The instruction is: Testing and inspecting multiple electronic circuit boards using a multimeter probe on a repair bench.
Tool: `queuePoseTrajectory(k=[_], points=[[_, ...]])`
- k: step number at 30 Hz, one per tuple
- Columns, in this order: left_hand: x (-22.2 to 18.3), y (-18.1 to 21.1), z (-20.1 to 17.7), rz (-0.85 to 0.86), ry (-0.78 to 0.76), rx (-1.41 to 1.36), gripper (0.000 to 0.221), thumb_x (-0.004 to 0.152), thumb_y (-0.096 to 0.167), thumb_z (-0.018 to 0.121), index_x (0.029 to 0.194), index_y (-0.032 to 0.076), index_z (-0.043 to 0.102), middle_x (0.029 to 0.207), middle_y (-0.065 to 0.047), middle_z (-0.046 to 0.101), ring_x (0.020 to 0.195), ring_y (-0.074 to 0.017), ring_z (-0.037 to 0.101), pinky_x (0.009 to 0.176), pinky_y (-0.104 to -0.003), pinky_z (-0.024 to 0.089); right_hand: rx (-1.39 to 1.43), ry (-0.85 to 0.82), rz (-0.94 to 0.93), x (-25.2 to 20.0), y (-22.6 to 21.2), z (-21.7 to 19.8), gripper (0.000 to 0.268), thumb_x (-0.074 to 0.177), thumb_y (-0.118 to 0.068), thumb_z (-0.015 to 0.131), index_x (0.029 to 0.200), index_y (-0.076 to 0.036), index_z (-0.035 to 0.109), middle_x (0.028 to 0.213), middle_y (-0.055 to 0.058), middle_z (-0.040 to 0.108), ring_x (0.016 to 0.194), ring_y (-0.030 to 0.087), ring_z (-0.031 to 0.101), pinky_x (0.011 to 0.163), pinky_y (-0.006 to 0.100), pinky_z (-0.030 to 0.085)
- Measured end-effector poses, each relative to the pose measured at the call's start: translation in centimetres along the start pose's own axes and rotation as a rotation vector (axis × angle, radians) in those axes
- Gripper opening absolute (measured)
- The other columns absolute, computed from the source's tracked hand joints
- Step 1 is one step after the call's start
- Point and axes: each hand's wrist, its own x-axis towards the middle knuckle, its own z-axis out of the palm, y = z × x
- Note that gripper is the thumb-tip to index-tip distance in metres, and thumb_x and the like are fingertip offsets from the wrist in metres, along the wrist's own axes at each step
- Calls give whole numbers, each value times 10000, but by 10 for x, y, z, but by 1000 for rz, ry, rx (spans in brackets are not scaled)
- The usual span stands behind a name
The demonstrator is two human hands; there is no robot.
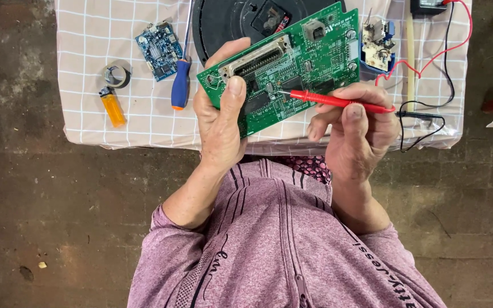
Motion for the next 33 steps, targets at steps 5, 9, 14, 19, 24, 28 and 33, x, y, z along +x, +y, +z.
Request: queuePoseTrajectory(k=[5, 9, 14, 19, 24, 28, 33], points=[[1, -1, 2, 19, 18, 56, 415, 1110, 376, 652, 1413, 101, 587, 1263, -84, 680, 1228, -193, 650, 1149, -384, 550, -28, 8, 16, -1, 4, 0, 281, 1108, -283, 591, 1135, -3, 584, 885, 152, 695, 540, 205, 634, 507, 279, 515], [1, -3, 2, 18, -8, 46, 401, 1117, 369, 659, 1412, 104, 596, 1345, -94, 668, 1273, -214, 657, 1176, -383, 558, -51, 20, 40, -1, 5, -2, 294, 1102, -288, 592, 1128, 5, 584, 879, 171, 693, 529, 216, 626, 512, 279, 496], [2, -6, 1, 33, -9, 85, 388, 1122, 364, 644, 1401, 98, 604, 1364, -71, 651, 1263, -199, 653, 1163, -374, 560, -72, 18, 82, 0, 3, -3, 323, 1102, -317, 588, 1129, 5, 588, 872, 171, 701, 534, 206, 624, 520, 291, 509], [8, -1, -7, -20, 67, 74, 450, 1053, 440, 724, 1361, 135, 601, 1302, -82, 673, 1242, -223, 647, 1145, -440, 540, 48, 91, 98, 4, 8, -14, 293, 1097, -297, 552, 1055, -7, 567, 774, 131, 574, 504, 232, 583, 457, 279, 426], [3, -7, -29, -120, 166, 41, 441, 1042, 394, 664, 1384, 124, 592, 1262, -174, 671, 1075, -247, 679, 992, -446, 617, -96, 88, 152, 5, 43, -56, 378, 1102, -249, 476, 957, 61, 637, 878, 222, 619, 711, 221, 647, 659, 319, 594], [-6, -22, -48, -287, 216, 54, 467, 1036, 424, 605, 1399, 131, 589, 1270, -196, 684, 1084, -258, 710, 960, -476, 629, -202, -1, 403, -5, 57, -71, 271, 1069, -158, 540, 970, 35, 701, 770, 154, 639, 485, 142, 581, 484, 254, 511], [-10, -30, -38, -458, 235, 60, 475, 1018, 433, 583, 1377, 124, 607, 1194, -204, 710, 1021, -269, 733, 899, -490, 641, -176, -117, 575, -19, 87, -86, 229, 1045, -118, 534, 1074, 44, 692, 673, 121, 616, 423, 103, 528, 427, 238, 439]])
